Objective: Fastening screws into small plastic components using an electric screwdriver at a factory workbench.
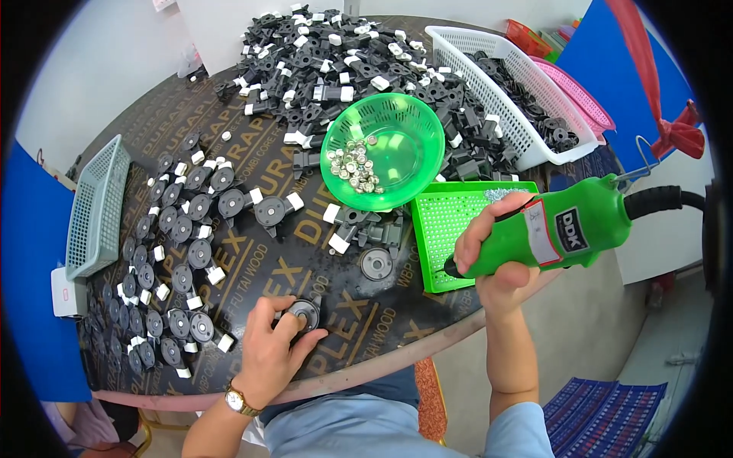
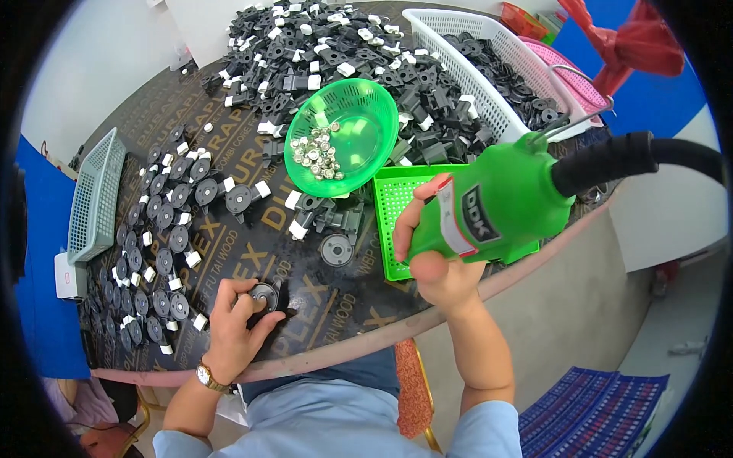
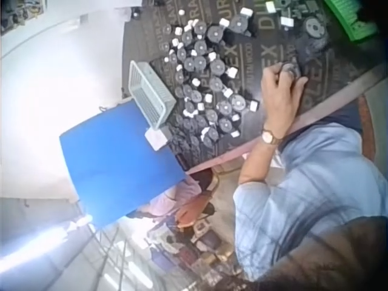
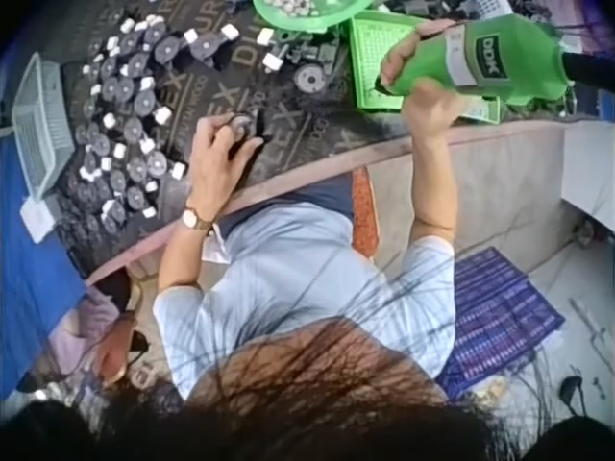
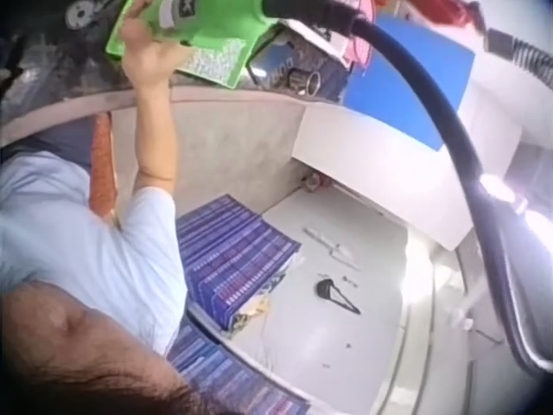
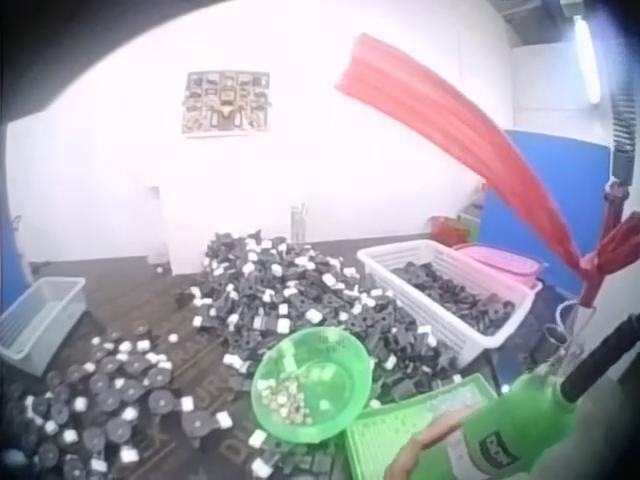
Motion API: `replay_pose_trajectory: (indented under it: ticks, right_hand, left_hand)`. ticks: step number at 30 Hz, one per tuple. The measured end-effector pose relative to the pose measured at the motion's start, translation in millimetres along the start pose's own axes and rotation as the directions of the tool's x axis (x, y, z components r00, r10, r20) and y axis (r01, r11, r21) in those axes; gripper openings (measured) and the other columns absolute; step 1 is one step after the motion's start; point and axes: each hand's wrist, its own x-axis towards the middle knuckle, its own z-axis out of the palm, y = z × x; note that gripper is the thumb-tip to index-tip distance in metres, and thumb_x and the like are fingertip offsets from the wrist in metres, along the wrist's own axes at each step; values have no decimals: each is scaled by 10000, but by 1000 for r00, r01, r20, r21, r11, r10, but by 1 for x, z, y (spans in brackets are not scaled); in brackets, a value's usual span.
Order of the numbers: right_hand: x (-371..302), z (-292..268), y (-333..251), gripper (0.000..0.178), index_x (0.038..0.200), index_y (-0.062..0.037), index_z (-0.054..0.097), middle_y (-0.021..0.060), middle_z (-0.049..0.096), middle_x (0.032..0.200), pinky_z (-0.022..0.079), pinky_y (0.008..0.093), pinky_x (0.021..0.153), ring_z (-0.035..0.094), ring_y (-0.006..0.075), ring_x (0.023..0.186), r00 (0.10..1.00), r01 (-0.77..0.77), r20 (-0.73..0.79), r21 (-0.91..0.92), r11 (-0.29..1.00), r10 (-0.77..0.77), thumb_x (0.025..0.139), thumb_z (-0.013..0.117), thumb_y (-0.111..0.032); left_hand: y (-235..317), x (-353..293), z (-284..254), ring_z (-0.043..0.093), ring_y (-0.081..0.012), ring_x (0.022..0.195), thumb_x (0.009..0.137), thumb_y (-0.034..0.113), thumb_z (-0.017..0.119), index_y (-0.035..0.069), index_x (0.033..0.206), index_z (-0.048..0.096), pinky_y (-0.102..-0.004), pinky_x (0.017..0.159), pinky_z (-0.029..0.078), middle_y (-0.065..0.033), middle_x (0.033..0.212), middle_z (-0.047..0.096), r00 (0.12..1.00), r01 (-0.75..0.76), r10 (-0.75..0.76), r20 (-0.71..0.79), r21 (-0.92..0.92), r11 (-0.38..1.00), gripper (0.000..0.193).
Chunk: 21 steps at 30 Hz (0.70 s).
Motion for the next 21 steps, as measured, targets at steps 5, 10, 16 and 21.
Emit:
replay_pose_trajectory:
  ticks: [5, 10, 16, 21]
  right_hand:
    - [-1, 5, 1, 733, 1051, -13, 410, 59, 488, 585, 376, 219, 406, 458, 114, 446, 999, 37, 45, -140, 990, -31, 705, 653, -611]
    - [8, 9, -16, 773, 1109, -42, 393, 28, 459, 625, 353, 229, 388, 436, 107, 455, 998, 58, -22, -84, 995, -60, 713, 578, -679]
    - [5, 59, -30, 860, 1129, -46, 386, 47, 494, 606, 420, 250, 431, 489, 137, 477, 982, 31, 170, 284, 958, -83, 630, 557, -725]
    - [-12, 110, -24, 832, 1080, -49, 369, 36, 476, 562, 405, 241, 403, 455, 135, 421, 977, -109, 199, 122, 987, 83, 637, 553, -729]
  left_hand:
    - [-6, 3, -5, 548, -298, 835, 673, 188, 759, 42, 806, 560, -366, 702, 448, -125, 1003, 558, 997, -69, 71, 26, -82, 994, 280]
    - [-11, 1, -3, 569, -293, 894, 704, 175, 730, 58, 846, 582, -368, 735, 454, -118, 1067, 575, 996, -84, 86, 23, -82, 993, 236]
    - [-12, -1, -1, 578, -281, 896, 746, 170, 694, 80, 900, 604, -361, 725, 458, -110, 1078, 581, 988, -152, 152, -4, -116, 982, 200]
    - [-16, -5, 0, 578, -268, 856, 716, 166, 724, 89, 891, 636, -353, 721, 454, -100, 1055, 596, 989, -141, 136, -51, -96, 985, 211]
